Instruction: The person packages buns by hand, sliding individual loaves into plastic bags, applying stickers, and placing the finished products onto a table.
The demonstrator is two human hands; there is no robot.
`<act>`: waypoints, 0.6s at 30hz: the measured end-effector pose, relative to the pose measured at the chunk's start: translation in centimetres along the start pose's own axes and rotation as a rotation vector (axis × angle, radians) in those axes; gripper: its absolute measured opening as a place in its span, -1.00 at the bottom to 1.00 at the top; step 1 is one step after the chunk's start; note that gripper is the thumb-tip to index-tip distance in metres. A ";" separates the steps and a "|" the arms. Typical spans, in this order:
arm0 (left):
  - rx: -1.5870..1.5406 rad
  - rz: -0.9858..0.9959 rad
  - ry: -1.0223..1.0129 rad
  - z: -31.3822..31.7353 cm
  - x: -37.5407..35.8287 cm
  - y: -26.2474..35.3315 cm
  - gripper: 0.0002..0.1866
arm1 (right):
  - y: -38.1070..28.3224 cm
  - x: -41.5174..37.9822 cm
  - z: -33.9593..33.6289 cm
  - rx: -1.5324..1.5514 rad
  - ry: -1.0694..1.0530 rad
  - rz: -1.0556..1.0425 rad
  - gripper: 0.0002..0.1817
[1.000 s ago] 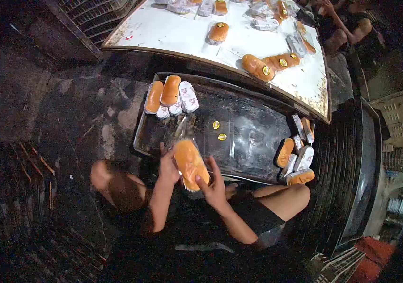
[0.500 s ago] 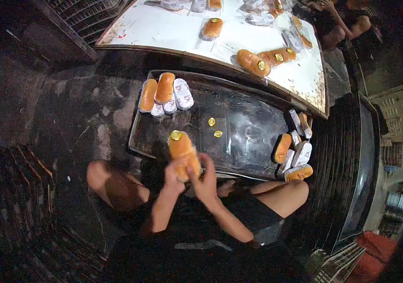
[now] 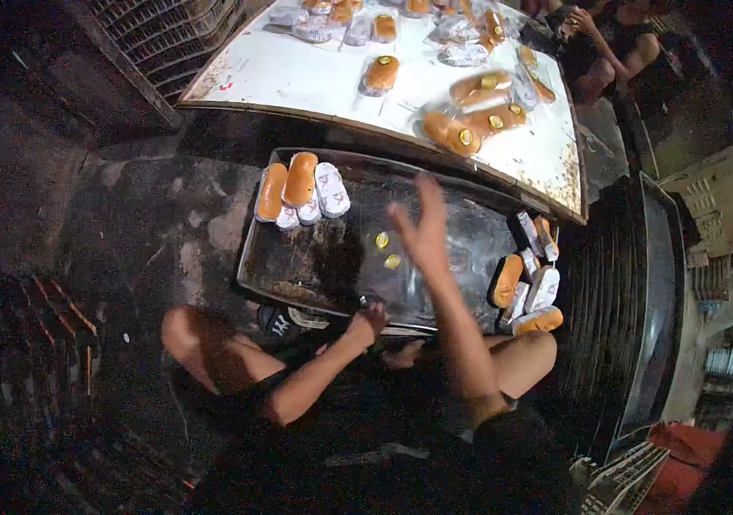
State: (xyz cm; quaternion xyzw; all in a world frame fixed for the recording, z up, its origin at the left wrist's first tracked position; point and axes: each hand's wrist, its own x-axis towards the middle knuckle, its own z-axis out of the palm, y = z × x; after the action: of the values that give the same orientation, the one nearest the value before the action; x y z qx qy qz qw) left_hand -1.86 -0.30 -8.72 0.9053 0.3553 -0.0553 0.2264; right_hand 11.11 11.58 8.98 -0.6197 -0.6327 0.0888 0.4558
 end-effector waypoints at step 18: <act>-0.930 -0.417 0.756 -11.2 -3.5 1.6 -0.81 | -0.6 -12.7 0.4 0.627 -0.627 0.803 -0.76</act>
State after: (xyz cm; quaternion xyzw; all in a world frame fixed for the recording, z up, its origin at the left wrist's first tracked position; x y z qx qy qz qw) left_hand -4.05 1.51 2.74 0.5811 0.5665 0.3852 0.4394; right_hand 8.12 0.63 3.24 -0.5904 -0.3969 0.6153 0.3395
